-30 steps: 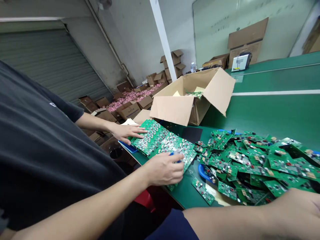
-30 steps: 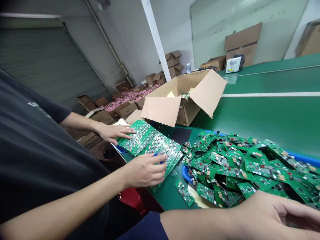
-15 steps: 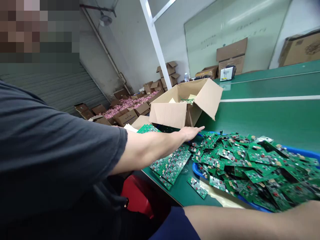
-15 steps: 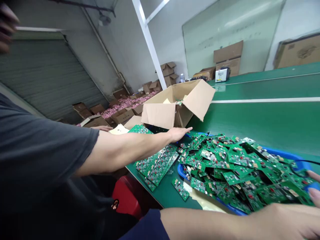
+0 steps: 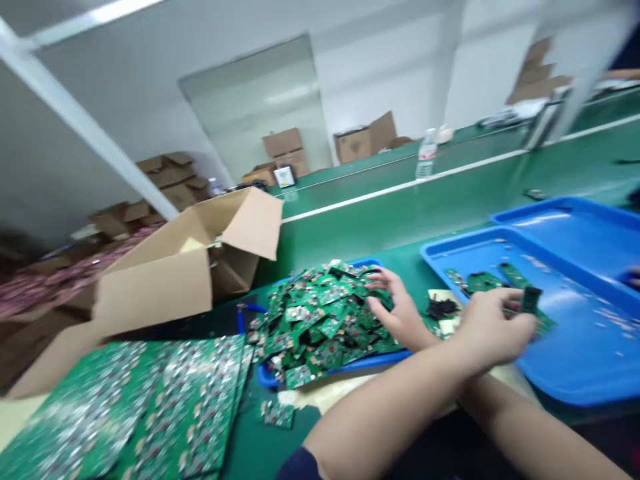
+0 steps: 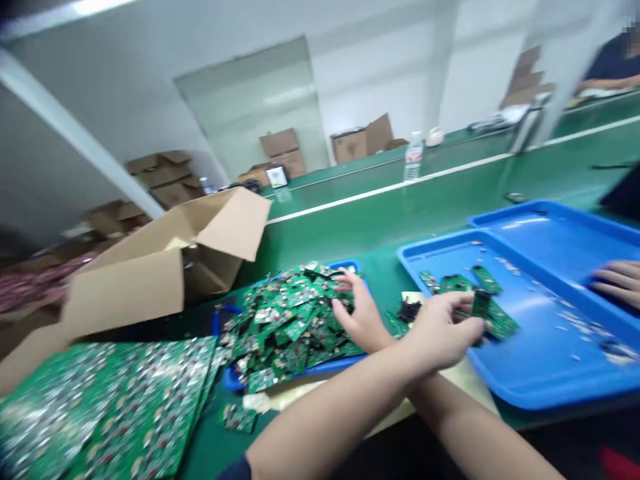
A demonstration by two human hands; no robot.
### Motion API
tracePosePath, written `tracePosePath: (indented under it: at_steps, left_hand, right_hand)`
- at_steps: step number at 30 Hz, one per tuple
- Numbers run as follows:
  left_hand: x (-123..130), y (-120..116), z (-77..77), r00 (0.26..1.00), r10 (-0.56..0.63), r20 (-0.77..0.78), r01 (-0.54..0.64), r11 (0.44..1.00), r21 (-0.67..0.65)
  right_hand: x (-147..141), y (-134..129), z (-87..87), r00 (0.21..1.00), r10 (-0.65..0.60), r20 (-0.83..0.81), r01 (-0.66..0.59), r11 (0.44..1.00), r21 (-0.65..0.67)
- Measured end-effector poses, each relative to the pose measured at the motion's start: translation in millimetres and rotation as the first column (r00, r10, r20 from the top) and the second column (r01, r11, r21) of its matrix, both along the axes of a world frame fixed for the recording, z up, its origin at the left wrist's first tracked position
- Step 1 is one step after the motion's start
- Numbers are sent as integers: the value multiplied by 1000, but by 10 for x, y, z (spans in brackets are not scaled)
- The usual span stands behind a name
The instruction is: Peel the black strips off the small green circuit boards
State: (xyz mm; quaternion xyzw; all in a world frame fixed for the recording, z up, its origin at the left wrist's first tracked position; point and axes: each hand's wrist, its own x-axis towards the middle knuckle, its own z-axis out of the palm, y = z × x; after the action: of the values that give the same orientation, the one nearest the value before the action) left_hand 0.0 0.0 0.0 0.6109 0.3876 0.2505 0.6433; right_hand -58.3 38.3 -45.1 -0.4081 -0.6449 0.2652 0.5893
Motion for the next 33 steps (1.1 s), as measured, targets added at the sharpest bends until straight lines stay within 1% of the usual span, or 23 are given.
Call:
tracePosePath:
  at_steps: [1,3,6,10,13,16,19,21,23,24,25,26,28,29,30,31,32,33]
  left_hand:
    - [9,100,24,997,-46,-63,50,996,68]
    - [33,229,35,968,-90,-234,139,969,205]
    - [80,299,-27,912,-99,-399,222,935,277]
    - [167,358,-138,831,-125,-542,348,877,332]
    - [210,385,-167,783,-126,-609,432,815,386]
    - [209,350,-160,765,-105,-636,478,754,450]
    - [155,240,-119,794,-30,-607,452,697,557]
    - [63,130,-44,818,-11,-575,450,634,629]
    - [-101,3,79,846,-29,-532,460,545,701]
    - [-215,-60,152,867,-32,-498,445,503,741]
    - [-351,-117,226,897,-10,-441,396,460,795]
    - [-510,-164,296,928,32,-371,323,430,843]
    - [-886,-211,397,953,155,-261,179,408,895]
    - [-1094,-205,422,943,243,-228,111,417,902]
    - [-1306,-177,430,916,344,-207,48,418,907]
    - [-1509,-128,421,865,464,-193,-21,418,908]
    - [-1693,-63,399,793,573,-205,-66,417,907]
    - [-1847,13,368,715,656,-243,-83,424,902]
  right_hand:
    - [-12,16,8,1000,-9,15,9,1000,22]
    - [-18,39,12,999,-17,38,15,998,54]
    - [3,74,-7,998,-27,49,24,997,73]
    - [58,168,-46,998,-58,38,55,995,83]
    - [102,216,-43,997,-80,13,78,991,108]
    - [134,213,-6,993,-113,-18,114,985,133]
    - [144,164,32,992,-123,-36,127,982,142]
    - [141,114,43,994,-99,-49,105,985,136]
    - [139,67,39,995,-78,-70,86,989,120]
    - [141,52,32,993,-88,-83,96,989,108]
    - [144,44,23,990,-100,-101,110,989,98]
    - [150,42,12,984,-114,-134,127,988,88]
    - [169,50,-9,968,-136,-210,151,987,57]
    - [182,56,-16,964,-128,-233,140,989,36]
    - [196,60,-20,963,-116,-244,126,992,27]
    - [209,61,-19,965,-104,-241,113,993,25]
    - [221,60,-16,969,-93,-228,103,994,31]
    - [230,57,-10,972,-92,-214,103,994,41]
